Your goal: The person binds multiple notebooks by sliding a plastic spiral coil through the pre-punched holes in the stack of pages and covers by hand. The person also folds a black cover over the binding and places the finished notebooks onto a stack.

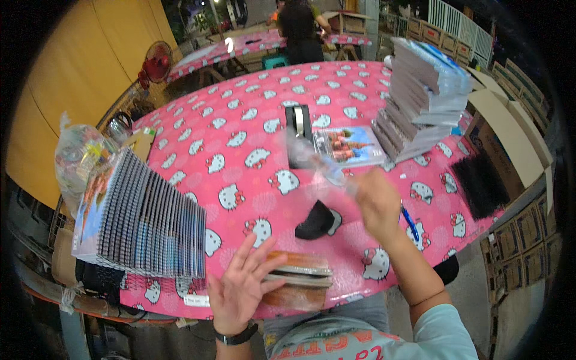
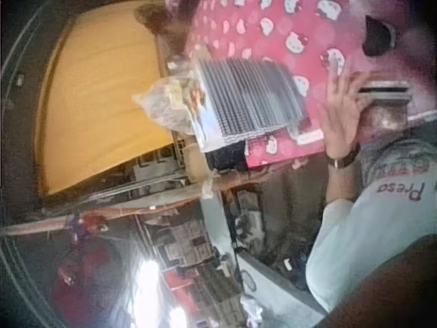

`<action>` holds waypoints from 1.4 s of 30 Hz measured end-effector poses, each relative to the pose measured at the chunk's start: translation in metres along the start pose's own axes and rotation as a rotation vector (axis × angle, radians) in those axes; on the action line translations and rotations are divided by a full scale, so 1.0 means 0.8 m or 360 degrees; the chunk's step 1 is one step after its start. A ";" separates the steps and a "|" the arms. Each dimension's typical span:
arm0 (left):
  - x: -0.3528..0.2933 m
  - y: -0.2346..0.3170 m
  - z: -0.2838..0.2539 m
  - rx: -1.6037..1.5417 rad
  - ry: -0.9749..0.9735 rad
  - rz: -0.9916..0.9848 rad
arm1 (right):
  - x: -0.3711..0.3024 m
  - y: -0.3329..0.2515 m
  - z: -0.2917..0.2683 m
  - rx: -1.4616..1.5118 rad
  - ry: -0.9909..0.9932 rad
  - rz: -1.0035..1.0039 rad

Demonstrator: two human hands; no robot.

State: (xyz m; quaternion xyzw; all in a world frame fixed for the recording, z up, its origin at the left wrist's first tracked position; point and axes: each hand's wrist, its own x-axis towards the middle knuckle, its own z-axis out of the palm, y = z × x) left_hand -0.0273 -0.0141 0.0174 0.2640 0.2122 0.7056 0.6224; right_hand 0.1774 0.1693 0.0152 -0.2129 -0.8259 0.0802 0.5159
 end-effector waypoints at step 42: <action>0.062 -0.002 -0.096 0.0929 0.0374 0.0879 | -0.128 -0.062 0.075 0.1312 -0.0177 0.1007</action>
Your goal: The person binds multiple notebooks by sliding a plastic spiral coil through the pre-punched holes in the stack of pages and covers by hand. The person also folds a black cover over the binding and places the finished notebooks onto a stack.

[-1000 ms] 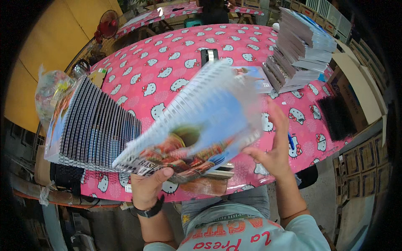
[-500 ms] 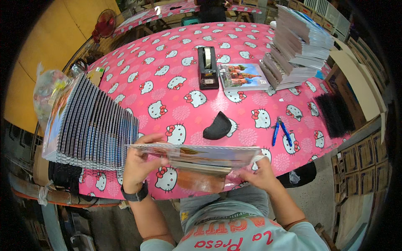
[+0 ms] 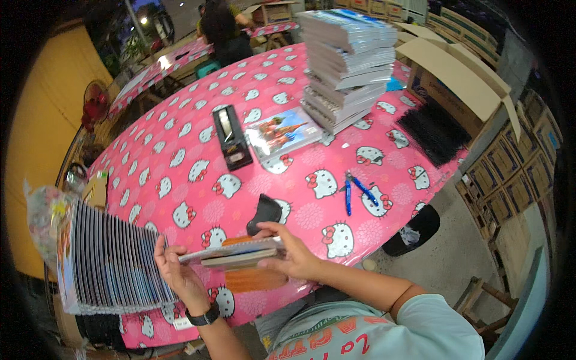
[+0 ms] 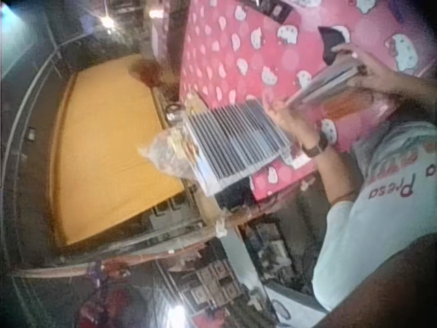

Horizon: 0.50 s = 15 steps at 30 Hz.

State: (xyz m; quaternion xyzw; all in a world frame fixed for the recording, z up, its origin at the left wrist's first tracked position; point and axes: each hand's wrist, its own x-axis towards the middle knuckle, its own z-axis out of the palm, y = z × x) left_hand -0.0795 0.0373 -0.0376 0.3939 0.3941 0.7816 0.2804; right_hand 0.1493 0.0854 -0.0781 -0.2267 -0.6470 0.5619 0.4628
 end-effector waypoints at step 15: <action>-0.028 -0.037 -0.012 0.0005 0.0028 -0.0231 | -0.025 -0.033 -0.510 -0.2578 0.1233 0.0502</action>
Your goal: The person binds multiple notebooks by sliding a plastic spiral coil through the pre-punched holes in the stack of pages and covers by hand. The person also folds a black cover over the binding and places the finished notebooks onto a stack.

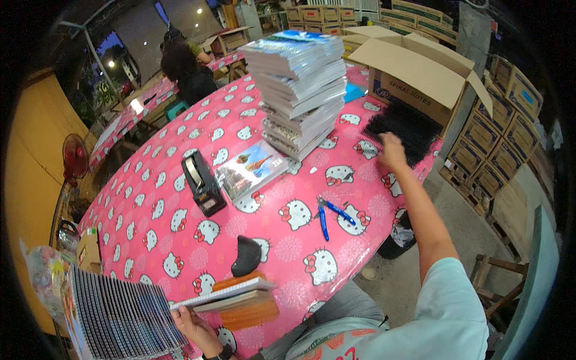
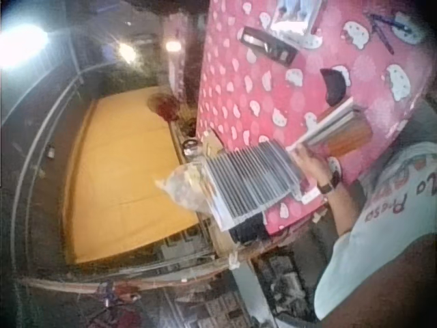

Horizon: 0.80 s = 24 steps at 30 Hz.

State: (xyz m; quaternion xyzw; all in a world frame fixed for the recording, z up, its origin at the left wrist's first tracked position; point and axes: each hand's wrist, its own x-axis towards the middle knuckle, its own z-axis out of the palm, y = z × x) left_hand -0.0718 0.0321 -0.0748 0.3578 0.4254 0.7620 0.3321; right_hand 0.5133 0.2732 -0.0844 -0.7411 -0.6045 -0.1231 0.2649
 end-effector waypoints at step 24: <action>0.007 0.019 0.042 0.0521 0.0322 -0.0010 | -0.034 -0.053 -0.018 0.0058 -0.0022 0.0221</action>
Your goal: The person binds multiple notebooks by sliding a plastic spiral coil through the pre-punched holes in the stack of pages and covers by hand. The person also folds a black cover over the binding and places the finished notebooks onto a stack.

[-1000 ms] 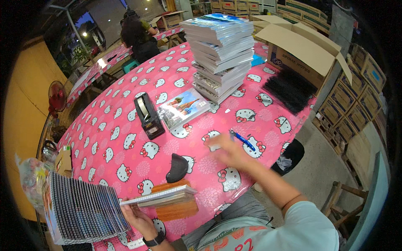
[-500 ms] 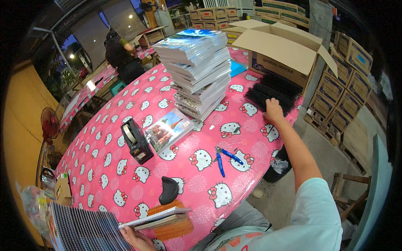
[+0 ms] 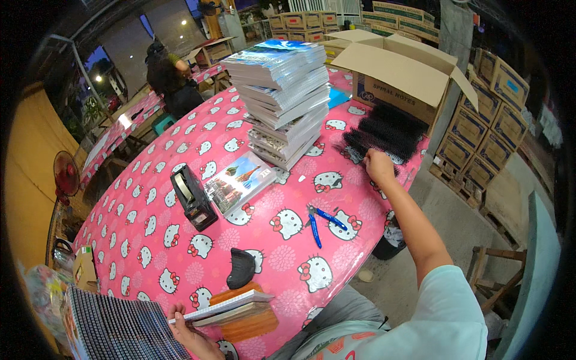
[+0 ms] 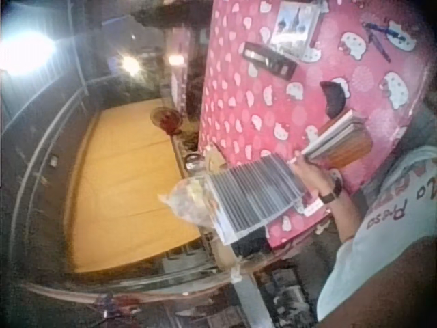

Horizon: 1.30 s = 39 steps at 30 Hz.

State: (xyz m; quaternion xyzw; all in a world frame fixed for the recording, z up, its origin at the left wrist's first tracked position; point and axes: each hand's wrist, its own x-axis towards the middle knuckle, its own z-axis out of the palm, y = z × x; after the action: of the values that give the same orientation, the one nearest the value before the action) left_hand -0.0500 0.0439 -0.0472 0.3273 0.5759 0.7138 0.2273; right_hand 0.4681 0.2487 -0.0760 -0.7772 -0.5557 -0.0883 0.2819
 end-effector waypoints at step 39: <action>-0.078 0.049 0.095 0.1558 -0.0769 0.1070 | -0.194 -0.232 -0.142 0.1785 -0.2077 -0.0607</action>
State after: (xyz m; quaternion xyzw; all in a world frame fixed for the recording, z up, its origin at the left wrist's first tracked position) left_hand 0.0498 0.0426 -0.0127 0.7077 0.6336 0.3066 -0.0614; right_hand 0.2621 0.1031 0.0109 -0.3136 -0.6877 0.6136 0.2287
